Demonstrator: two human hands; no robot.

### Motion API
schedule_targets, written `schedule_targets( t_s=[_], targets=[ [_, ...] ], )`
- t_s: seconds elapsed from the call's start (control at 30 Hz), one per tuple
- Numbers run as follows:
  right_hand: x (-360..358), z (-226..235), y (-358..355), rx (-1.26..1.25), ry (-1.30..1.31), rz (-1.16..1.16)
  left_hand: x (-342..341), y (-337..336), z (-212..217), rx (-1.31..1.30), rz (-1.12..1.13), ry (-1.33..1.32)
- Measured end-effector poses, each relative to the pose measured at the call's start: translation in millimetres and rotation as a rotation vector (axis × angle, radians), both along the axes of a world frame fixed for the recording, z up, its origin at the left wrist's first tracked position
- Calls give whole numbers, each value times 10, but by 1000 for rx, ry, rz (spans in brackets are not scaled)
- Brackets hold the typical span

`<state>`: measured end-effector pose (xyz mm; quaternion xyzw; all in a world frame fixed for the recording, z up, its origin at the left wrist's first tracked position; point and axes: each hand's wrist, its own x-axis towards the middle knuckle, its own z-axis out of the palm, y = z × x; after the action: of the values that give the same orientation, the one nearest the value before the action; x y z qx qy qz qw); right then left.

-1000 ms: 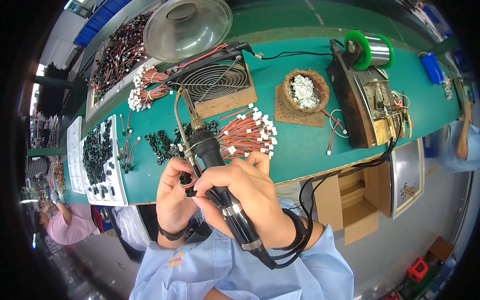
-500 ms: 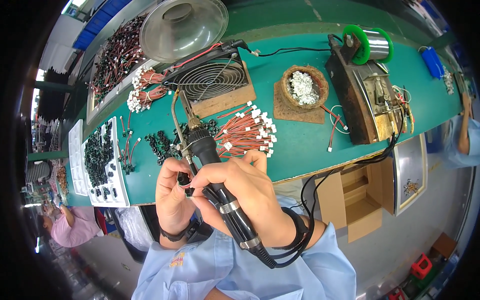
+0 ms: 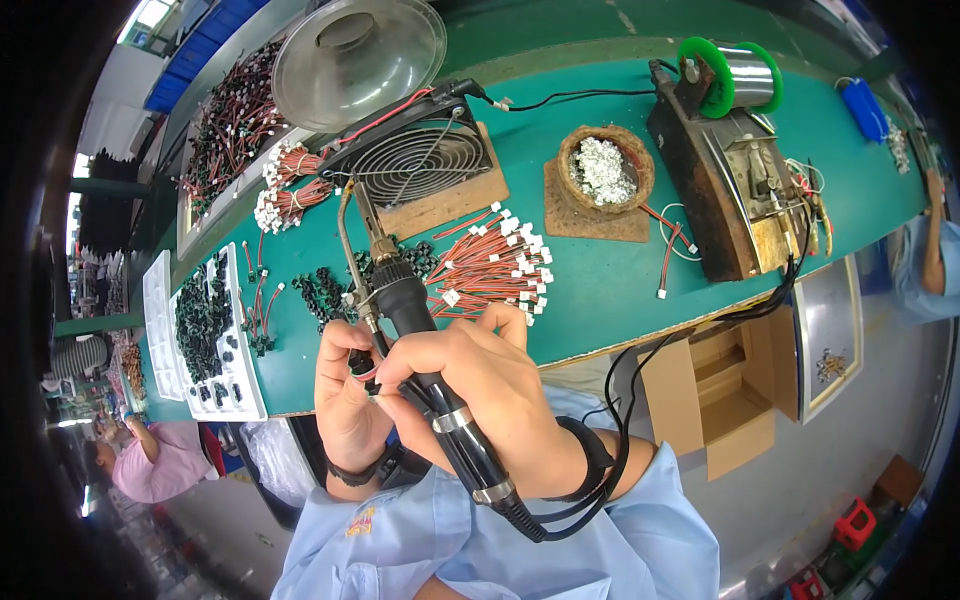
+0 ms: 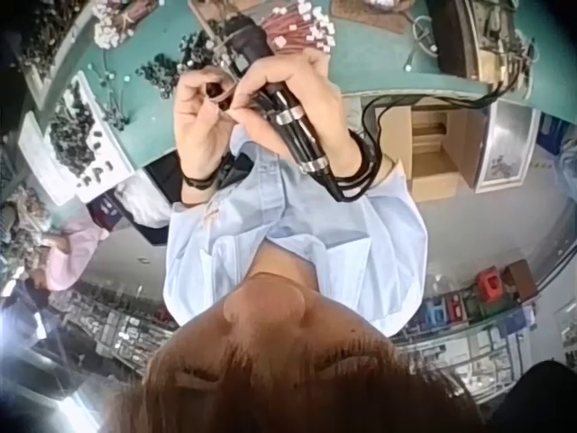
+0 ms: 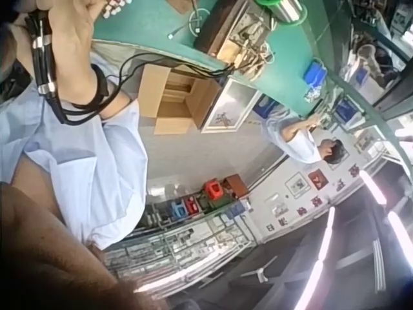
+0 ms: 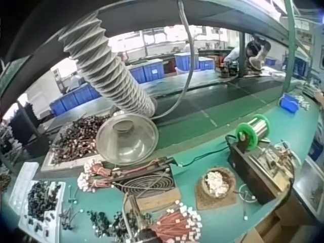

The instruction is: Soldering small electronic components and wires at a factory workbench.

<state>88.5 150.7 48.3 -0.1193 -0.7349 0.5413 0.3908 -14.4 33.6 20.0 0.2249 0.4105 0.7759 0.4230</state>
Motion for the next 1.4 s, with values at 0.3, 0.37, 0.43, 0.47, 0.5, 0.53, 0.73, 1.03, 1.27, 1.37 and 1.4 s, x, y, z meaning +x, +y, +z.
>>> schedule_targets(
  t_s=[0.3, 0.37, 0.43, 0.47, 0.5, 0.53, 0.73, 1.03, 1.27, 1.37, 1.4],
  targets=[
    [-12, -16, -6, -3, 18, -11, 17, 14, 19, -3, 7, -37],
    [-13, -26, -8, 1, 24, -14, 7, 11, 8, 2, -9, -38],
    [-11, -31, -11, 10, 36, -19, -3, 8, -2, 14, -40, -41],
    [-10, -31, -11, 10, 36, -19, -2, 7, 0, 14, -39, -40],
    [-7, -29, -9, 10, 34, -13, 1, 6, 6, 5, -36, -44],
    [-4, -27, -8, 11, 32, -8, 4, 5, 13, -3, -33, -48],
    [-5, -21, -8, 29, 37, -9, 34, 6, 73, -37, -18, -106],
    [22, -3, 17, 16, -7, 29, 2, -17, 94, -47, -35, -38],
    [33, 1, 52, -9, -69, 80, 6, -42, 229, -145, 13, 77],
    [69, 8, 70, 9, -127, 132, -10, -63, 220, -170, -16, 88],
    [84, 12, 74, 11, -127, 133, -25, -69, 207, -167, -15, 87]
  ],
)
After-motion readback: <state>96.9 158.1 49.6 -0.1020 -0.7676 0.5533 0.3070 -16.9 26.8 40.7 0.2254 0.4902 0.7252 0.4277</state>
